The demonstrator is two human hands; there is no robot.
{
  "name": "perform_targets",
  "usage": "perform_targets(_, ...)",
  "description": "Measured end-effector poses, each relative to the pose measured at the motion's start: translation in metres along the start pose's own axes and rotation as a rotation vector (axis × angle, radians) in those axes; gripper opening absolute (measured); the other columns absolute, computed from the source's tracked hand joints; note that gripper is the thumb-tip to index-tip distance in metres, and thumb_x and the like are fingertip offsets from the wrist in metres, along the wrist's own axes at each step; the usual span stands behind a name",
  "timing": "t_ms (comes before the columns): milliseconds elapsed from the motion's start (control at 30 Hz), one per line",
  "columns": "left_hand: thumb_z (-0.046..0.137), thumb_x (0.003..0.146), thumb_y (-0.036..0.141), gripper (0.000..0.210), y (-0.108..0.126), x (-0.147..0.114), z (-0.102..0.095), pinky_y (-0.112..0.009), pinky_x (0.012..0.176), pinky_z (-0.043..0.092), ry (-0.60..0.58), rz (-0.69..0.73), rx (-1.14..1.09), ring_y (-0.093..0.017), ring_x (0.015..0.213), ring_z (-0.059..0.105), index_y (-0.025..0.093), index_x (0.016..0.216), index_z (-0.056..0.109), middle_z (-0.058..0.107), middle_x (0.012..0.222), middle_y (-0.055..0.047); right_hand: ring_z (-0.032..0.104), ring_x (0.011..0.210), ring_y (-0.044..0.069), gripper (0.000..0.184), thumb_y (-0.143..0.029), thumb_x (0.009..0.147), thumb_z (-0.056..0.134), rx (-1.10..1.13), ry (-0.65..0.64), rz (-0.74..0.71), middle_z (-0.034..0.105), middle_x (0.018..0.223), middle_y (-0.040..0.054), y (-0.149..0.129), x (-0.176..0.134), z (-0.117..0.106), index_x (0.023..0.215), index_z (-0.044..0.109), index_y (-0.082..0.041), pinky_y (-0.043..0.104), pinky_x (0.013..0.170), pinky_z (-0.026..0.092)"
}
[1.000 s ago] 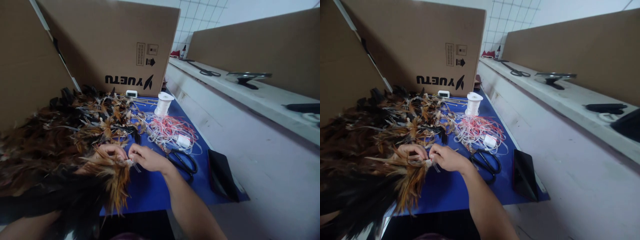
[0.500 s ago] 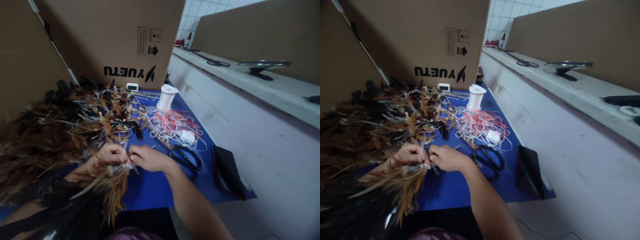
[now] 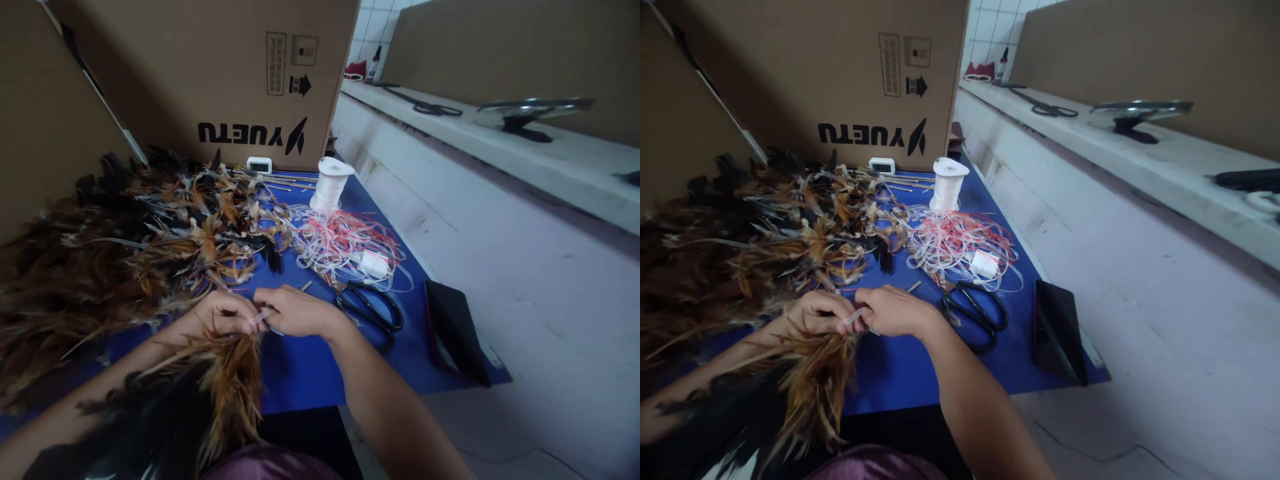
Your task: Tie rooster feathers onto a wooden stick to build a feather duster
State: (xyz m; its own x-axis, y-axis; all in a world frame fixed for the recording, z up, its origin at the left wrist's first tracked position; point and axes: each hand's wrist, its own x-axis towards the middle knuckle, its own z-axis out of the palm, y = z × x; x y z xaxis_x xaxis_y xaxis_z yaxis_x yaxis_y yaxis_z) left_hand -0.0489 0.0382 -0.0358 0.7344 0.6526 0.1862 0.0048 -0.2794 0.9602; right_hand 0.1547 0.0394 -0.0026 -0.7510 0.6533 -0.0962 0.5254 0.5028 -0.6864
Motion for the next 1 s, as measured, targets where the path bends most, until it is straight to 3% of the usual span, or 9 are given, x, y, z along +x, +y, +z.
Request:
perform_targets(267, 0.066, 0.076, 0.027, 0.016, -0.004, -0.005, 0.004, -0.02, 0.066, 0.048, 0.121, -0.179, 0.113, -0.012, 0.065, 0.064, 0.012, 0.073, 0.07, 0.071, 0.07, -0.003, 0.05, 0.065, 0.011, 0.012, -0.017, 0.084, 0.044, -0.051, 0.076, 0.025, 0.059, 0.072, 0.0001, 0.002, -0.001, 0.002, 0.085, 0.055, -0.019, 0.022, 0.059, 0.03)
perform_targets(600, 0.068, 0.073, 0.029, 0.016, -0.004, -0.007, 0.005, -0.019, 0.063, 0.046, 0.223, -0.295, 0.188, -0.011, 0.064, 0.062, 0.013, 0.071, 0.07, 0.07, 0.068, -0.001, 0.048, 0.082, 0.013, 0.012, -0.009, 0.085, 0.048, -0.131, 0.204, -0.107, 0.055, 0.081, 0.0021, -0.003, -0.015, -0.003, 0.076, 0.052, -0.016, 0.028, 0.085, 0.036)
perform_targets(900, 0.073, 0.066, 0.028, 0.019, 0.007, -0.003, 0.017, -0.02, 0.059, 0.046, 0.309, -0.402, 0.044, -0.011, 0.06, 0.059, 0.013, 0.073, 0.064, 0.067, 0.064, 0.0, 0.05, 0.08, 0.014, 0.015, -0.015, 0.09, 0.045, -0.24, 0.167, -0.047, 0.058, 0.08, 0.003, -0.013, -0.026, -0.003, 0.079, 0.056, -0.015, 0.029, 0.08, 0.035)
perform_targets(1000, 0.071, 0.068, 0.026, 0.019, 0.011, -0.002, 0.021, -0.018, 0.057, 0.043, 0.333, -0.379, 0.093, -0.009, 0.058, 0.054, 0.013, 0.07, 0.058, 0.061, 0.062, 0.002, 0.052, 0.077, 0.014, 0.014, -0.014, 0.088, 0.048, -0.232, 0.153, -0.011, 0.061, 0.078, 0.0024, -0.015, -0.027, -0.001, 0.078, 0.057, -0.015, 0.027, 0.076, 0.035)
